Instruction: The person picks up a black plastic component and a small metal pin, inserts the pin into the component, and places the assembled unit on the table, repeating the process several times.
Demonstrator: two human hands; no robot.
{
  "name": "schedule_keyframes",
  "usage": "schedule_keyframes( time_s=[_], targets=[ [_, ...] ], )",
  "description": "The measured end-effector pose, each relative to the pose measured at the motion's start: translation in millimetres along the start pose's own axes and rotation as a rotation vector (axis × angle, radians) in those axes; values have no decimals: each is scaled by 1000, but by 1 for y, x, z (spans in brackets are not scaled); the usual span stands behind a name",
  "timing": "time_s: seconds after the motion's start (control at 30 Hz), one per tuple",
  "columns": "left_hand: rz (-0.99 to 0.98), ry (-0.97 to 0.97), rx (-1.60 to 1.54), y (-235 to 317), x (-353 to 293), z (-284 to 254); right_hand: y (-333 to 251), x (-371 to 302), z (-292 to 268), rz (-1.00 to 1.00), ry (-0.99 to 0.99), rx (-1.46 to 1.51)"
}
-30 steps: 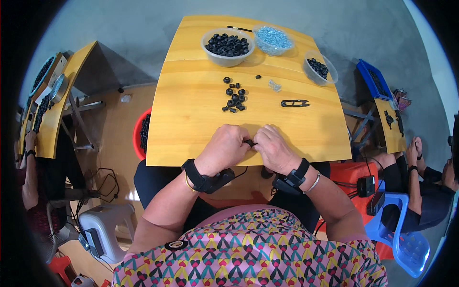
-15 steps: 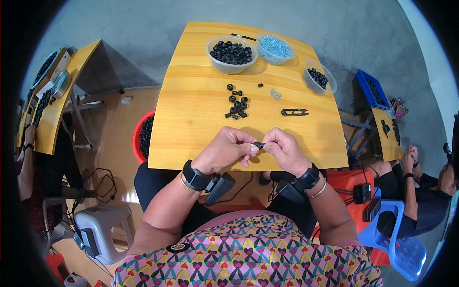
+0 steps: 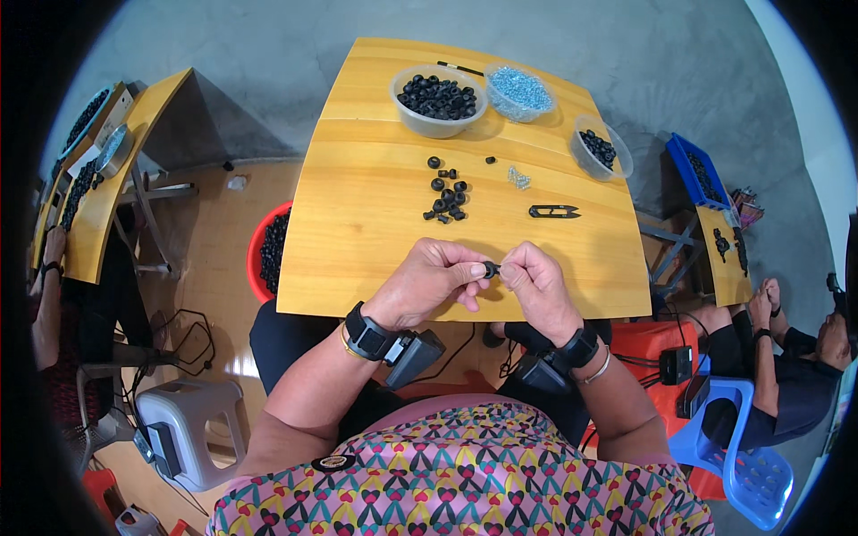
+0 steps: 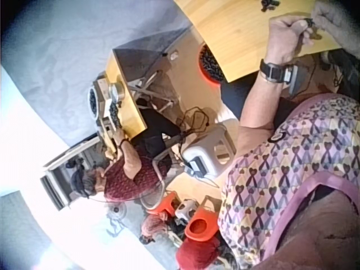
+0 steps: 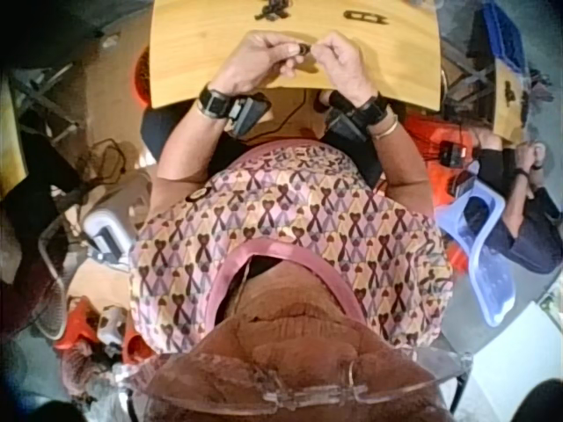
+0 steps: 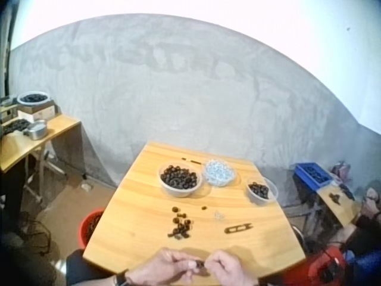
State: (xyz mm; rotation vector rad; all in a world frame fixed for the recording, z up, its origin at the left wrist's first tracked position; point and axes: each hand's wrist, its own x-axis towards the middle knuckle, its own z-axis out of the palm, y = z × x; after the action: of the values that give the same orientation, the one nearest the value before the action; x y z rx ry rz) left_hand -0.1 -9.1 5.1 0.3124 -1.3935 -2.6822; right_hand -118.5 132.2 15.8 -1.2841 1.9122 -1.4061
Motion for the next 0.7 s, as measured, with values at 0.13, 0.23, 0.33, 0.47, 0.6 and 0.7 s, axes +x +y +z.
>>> schedule_keyframes(
  time_s=[0.13,0.23,0.33,0.47,0.6,0.7],
  targets=[
    [21,59,90,0,0,4,0,-5,10,113,37,255],
    [52,41,159,4,-2,2,2,-5,14,125,39,320],
    [74,27,182,1,0,1,7,-3,11,52,-3,220],
    [40,54,212,1,0,1,10,-1,7,-142,-100,-40],
    [68,48,302,3,-1,-1,18,0,15,-196,-59,-88],
    [54,54,411,1,1,-3,20,3,16,-312,-26,-302]
  ],
)
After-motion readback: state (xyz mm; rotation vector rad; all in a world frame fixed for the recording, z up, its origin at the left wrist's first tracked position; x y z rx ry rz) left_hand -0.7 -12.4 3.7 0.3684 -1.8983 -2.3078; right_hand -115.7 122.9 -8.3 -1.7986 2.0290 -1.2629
